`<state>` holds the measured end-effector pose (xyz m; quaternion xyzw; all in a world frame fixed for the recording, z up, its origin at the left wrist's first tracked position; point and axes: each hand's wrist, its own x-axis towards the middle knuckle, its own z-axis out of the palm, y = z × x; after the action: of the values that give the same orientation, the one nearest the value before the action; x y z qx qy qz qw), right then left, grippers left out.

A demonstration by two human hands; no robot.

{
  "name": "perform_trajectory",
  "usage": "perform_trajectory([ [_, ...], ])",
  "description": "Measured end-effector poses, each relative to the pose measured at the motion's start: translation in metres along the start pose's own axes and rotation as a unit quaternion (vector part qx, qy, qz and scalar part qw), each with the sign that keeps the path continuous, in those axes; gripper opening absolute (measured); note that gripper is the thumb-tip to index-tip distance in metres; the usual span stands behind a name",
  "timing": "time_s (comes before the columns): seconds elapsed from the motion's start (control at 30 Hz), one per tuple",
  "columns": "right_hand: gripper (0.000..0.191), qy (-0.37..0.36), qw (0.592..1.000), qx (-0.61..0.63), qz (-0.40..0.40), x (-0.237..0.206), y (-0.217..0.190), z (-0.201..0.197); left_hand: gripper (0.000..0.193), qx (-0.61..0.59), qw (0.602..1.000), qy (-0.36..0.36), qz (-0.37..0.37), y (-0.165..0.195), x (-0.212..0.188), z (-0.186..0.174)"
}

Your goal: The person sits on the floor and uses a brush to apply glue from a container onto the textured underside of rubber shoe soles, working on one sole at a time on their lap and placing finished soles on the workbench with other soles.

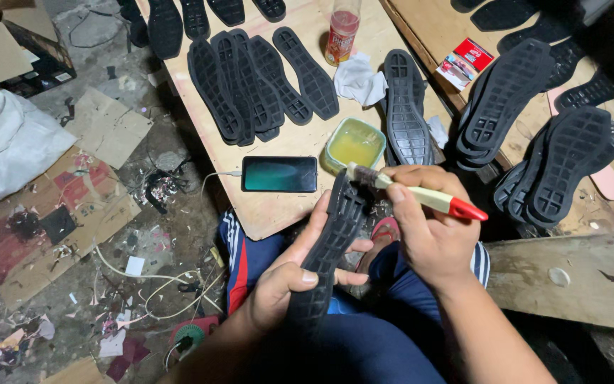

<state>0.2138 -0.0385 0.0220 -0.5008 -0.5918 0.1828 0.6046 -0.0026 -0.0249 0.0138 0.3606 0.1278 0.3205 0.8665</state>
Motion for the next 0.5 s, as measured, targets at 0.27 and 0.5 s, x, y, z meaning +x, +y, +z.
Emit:
perform_trajectory([
  [0.27,0.009,0.059,0.997,0.037,0.023,-0.007,-0.010,0.001,0.112,0.008,1.000,0.017,0.013,-0.004,-0.005,-0.002],
  [0.5,0.009,0.075,0.993,0.005,0.089,-0.012,-0.011,0.003,0.114,-0.126,0.991,-0.009,0.041,-0.008,-0.003,-0.008],
])
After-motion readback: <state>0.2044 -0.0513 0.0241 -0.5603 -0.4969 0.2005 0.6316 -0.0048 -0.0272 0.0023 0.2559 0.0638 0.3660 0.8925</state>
